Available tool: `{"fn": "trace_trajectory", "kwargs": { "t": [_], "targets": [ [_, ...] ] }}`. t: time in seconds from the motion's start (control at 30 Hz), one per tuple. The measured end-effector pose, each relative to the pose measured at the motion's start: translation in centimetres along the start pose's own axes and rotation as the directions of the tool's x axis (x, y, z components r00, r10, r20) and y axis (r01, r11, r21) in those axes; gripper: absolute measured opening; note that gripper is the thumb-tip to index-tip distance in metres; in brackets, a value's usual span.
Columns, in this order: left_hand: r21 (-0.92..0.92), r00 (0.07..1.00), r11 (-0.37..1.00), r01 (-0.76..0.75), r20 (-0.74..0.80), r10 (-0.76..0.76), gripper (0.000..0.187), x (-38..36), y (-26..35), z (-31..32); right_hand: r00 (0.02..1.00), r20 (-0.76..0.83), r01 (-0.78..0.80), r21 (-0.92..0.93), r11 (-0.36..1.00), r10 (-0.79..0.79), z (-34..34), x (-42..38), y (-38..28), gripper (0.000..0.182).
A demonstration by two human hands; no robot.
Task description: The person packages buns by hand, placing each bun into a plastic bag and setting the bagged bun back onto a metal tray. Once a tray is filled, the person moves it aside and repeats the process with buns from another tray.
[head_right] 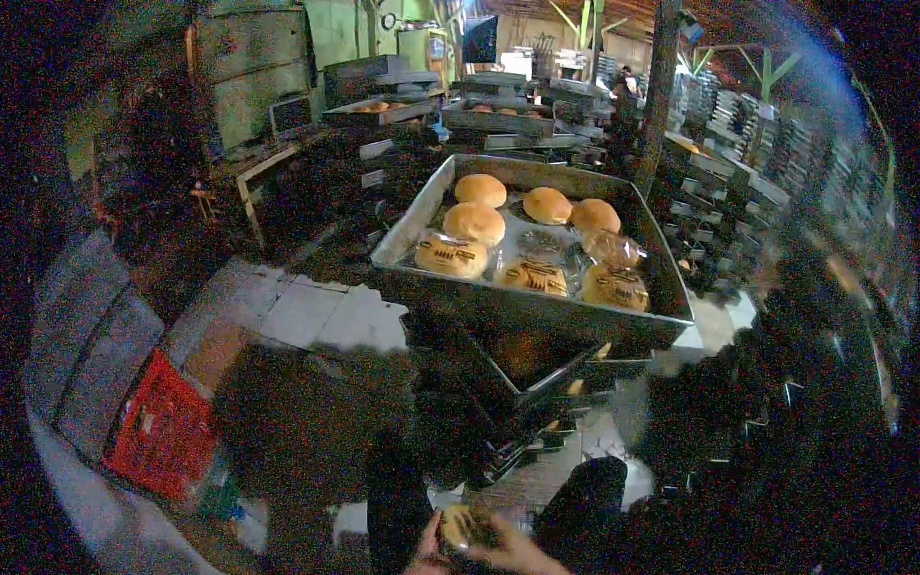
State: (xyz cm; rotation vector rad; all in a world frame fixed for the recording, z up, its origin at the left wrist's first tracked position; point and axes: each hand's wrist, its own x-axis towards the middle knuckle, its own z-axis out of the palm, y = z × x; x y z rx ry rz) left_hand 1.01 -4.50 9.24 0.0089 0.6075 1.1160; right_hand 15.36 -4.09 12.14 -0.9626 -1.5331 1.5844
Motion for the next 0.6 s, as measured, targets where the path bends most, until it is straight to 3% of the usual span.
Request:
{"fn": "trace_trajectory", "kwargs": {
  "t": [0.03, 0.07, 0.1, 0.13, 0.17, 0.2, 0.23, 0.27, 0.3, 0.33, 0.37, 0.43, 0.47, 0.5, 0.53, 0.57, 0.6],
  "targets": [
    [-0.083, 0.998, 0.995, 0.06, -0.017, -0.062, 0.044, -0.4, 0.6, 0.1, 1.0, -0.002, 0.001, 0.001, 1.0, -0.001, 1.0, -0.4, -1.3, 0.058],
    [-0.167, 0.991, 0.979, 0.121, -0.037, -0.129, 0.045, -1.5, 1.2, 1.0, 0.988, 0.008, 0.151, -0.321, 0.935, -0.157, 2.0, -0.7, -2.7, 0.06],
    [-0.163, 0.99, 0.979, 0.126, -0.043, -0.134, 0.045, -2.4, 1.6, 2.3, 0.953, 0.066, 0.275, -0.605, 0.747, -0.297, 2.3, -0.5, -3.9, 0.062],
    [-0.057, 0.996, 0.996, -0.064, 0.059, 0.067, 0.046, -3.3, 2.4, 5.2, 0.952, 0.064, 0.275, -0.608, 0.745, -0.299, 1.6, 0.3, -5.3, 0.062],
    [0.021, 0.95, 0.965, -0.262, 0.182, 0.254, 0.047, -3.5, 2.9, 7.1, 0.912, 0.01, 0.327, -0.621, 0.712, -0.41, 0.5, 1.6, -7.4, 0.059],
    [-0.318, 0.778, 0.948, -0.002, 0.596, 0.201, 0.049, -3.4, 3.4, 7.2, 0.857, -0.044, 0.372, -0.634, 0.677, -0.513, -0.7, 2.8, -9.7, 0.057],
    [-0.459, 0.425, 0.806, 0.373, 0.857, 0.291, 0.051, -3.8, 4.5, 8.4, 0.788, -0.098, 0.413, -0.648, 0.64, -0.608, -1.9, 3.6, -11.6, 0.055],
    [-0.457, 0.426, 0.807, 0.374, 0.858, 0.288, 0.051, -5.0, 5.1, 9.8, 0.704, -0.148, 0.451, -0.663, 0.598, -0.694, -2.9, 4.0, -12.8, 0.053],
    [-0.436, 0.685, 0.9, 0.005, 0.657, 0.314, 0.051, -7.9, 6.5, 13.9, 0.715, -0.25, 0.442, -0.562, 0.699, -0.653, -4.4, 5.3, -16.8, 0.06],
    [-0.257, 0.827, 0.907, -0.333, 0.382, 0.412, 0.051, -9.6, 7.4, 16.1, 0.718, -0.348, 0.441, -0.444, 0.78, -0.603, -5.9, 6.6, -20.7, 0.067],
    [-0.255, 0.825, 0.908, -0.331, 0.389, 0.41, 0.051, -9.3, 7.6, 15.9, 0.624, -0.423, 0.571, -0.328, 0.753, -0.657, -6.7, 9.1, -24.4, 0.057],
    [0.118, 0.732, 0.77, -0.626, 0.428, 0.53, 0.052, -8.2, 8.6, 14.9, 0.618, -0.478, 0.52, -0.347, 0.78, -0.624, -10.5, 12.8, -30.2, 0.033],
    [0.118, 0.732, 0.771, -0.626, 0.429, 0.53, 0.052, -7.9, 9.5, 14.3, 0.701, -0.445, 0.472, -0.296, 0.831, -0.557, -12.0, 14.1, -32.3, 0.034],
    [0.123, 0.687, 0.71, -0.694, 0.41, 0.6, 0.046, -7.7, 10.8, 13.4, 0.767, -0.523, 0.36, -0.129, 0.924, -0.372, -13.6, 15.0, -33.6, 0.036],
    [0.138, 0.641, 0.646, -0.751, 0.389, 0.662, 0.041, -8.1, 12.3, 12.7, 0.769, -0.538, 0.377, -0.054, 0.925, -0.345, -16.3, 15.9, -33.0, 0.04],
    [-0.027, 0.515, 0.571, -0.82, 0.4, 0.758, 0.034, -9.1, 14.4, 11.8, 0.577, -0.619, 0.499, -0.249, 0.83, -0.532, -18.7, 16.3, -31.2, 0.04],
    [-0.01, 0.529, 0.581, -0.814, 0.402, 0.748, 0.034, -11.4, 15.2, 8.0, 0.345, -0.639, 0.557, -0.45, 0.698, -0.687, -18.5, 15.9, -30.5, 0.041]
  ]
}}
